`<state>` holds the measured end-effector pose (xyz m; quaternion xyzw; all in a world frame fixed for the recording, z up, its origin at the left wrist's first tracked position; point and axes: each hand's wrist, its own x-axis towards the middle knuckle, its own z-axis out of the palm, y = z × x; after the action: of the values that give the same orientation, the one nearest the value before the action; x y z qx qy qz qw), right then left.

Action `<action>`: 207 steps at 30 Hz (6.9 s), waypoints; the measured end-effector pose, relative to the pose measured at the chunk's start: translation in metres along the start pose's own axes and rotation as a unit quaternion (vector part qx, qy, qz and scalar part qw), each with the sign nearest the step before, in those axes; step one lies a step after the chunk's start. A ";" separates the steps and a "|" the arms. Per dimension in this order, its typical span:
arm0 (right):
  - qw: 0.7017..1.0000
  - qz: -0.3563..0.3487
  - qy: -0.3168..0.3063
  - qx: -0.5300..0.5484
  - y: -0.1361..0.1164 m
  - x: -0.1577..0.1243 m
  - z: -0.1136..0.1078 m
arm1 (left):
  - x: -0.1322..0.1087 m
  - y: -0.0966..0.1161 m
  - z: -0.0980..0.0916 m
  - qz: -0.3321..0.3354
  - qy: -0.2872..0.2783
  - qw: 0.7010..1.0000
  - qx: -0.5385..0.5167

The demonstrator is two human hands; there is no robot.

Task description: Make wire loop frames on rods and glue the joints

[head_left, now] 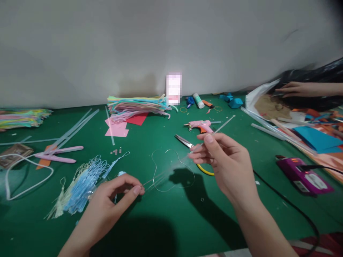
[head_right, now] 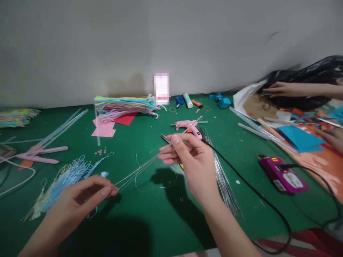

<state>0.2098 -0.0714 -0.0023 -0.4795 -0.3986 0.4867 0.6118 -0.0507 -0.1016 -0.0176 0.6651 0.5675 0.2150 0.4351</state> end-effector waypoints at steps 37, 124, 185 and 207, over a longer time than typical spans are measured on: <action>0.981 0.084 -0.162 -0.060 -0.014 -0.004 0.012 | 0.035 0.060 0.032 0.099 -0.087 0.987 -0.088; 0.989 0.017 0.091 0.115 0.014 0.001 0.017 | -0.005 0.010 0.065 -0.031 0.226 0.894 -0.386; 0.968 0.133 -0.213 -0.004 0.032 -0.025 0.020 | 0.017 0.011 0.018 -0.058 -0.033 0.971 -0.227; 0.944 0.201 -0.255 0.064 0.031 -0.024 0.024 | 0.000 -0.004 0.055 -0.192 -0.234 0.650 -0.697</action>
<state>0.1750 -0.0878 -0.0273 -0.3691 -0.4050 0.7301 0.4082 -0.0102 -0.1204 -0.0497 0.0708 0.2445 0.2959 0.9207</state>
